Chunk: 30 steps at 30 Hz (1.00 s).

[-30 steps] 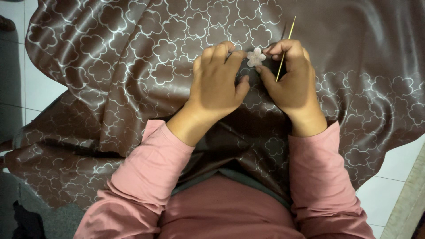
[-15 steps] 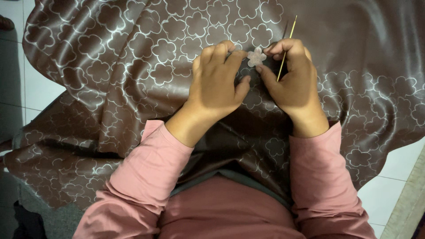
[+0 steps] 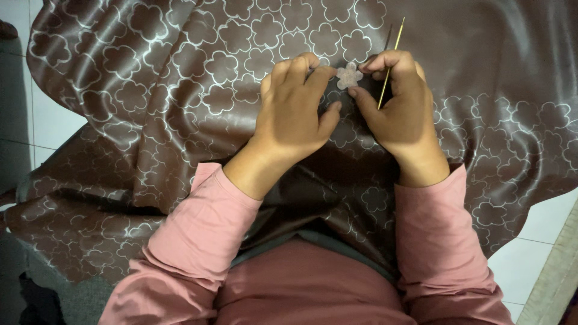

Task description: The person shapes a small flower-shaped fabric appliqué resting on a large sheet of brown patterned material, pressing and creasing its petals with a thin wooden stick held in the right hand while the left hand steadies the flower. They reposition the flower and continue working the petals throughout the clip.

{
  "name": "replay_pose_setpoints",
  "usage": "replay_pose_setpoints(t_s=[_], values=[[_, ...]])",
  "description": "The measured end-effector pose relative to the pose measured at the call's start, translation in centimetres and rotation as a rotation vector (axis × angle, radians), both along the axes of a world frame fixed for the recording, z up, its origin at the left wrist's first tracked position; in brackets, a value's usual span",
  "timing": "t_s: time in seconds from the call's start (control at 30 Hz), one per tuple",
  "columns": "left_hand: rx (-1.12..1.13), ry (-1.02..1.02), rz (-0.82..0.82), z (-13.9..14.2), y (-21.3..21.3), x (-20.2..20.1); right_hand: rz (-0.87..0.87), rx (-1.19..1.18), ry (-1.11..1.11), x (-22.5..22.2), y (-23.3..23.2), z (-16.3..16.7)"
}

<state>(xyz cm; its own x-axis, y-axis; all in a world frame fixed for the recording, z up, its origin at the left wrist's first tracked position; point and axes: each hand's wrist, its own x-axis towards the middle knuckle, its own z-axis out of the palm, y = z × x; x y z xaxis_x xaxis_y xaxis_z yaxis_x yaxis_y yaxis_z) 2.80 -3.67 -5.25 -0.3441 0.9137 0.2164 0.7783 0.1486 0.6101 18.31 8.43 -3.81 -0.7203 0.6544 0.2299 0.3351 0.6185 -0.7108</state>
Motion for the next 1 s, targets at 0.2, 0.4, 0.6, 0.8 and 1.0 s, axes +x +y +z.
replay_pose_setpoints(t_s=[0.2,0.4,0.6,0.8,1.0], values=[[0.009,-0.029,-0.006,0.20,0.02,-0.13,0.009,0.003,0.007,-0.04,0.06,0.00],[0.002,-0.041,-0.009,0.47,-0.02,-0.21,-0.004,-0.009,-0.013,0.03,0.01,0.07],[-0.013,-0.055,-0.017,0.66,0.04,-0.27,-0.001,-0.007,-0.011,-0.04,0.13,0.01],[-0.001,-0.079,-0.013,0.80,0.03,-0.24,0.006,-0.014,0.000,0.05,0.17,-0.12],[0.004,-0.087,-0.015,0.85,-0.07,-0.25,0.001,-0.023,0.000,0.13,0.24,-0.19]])
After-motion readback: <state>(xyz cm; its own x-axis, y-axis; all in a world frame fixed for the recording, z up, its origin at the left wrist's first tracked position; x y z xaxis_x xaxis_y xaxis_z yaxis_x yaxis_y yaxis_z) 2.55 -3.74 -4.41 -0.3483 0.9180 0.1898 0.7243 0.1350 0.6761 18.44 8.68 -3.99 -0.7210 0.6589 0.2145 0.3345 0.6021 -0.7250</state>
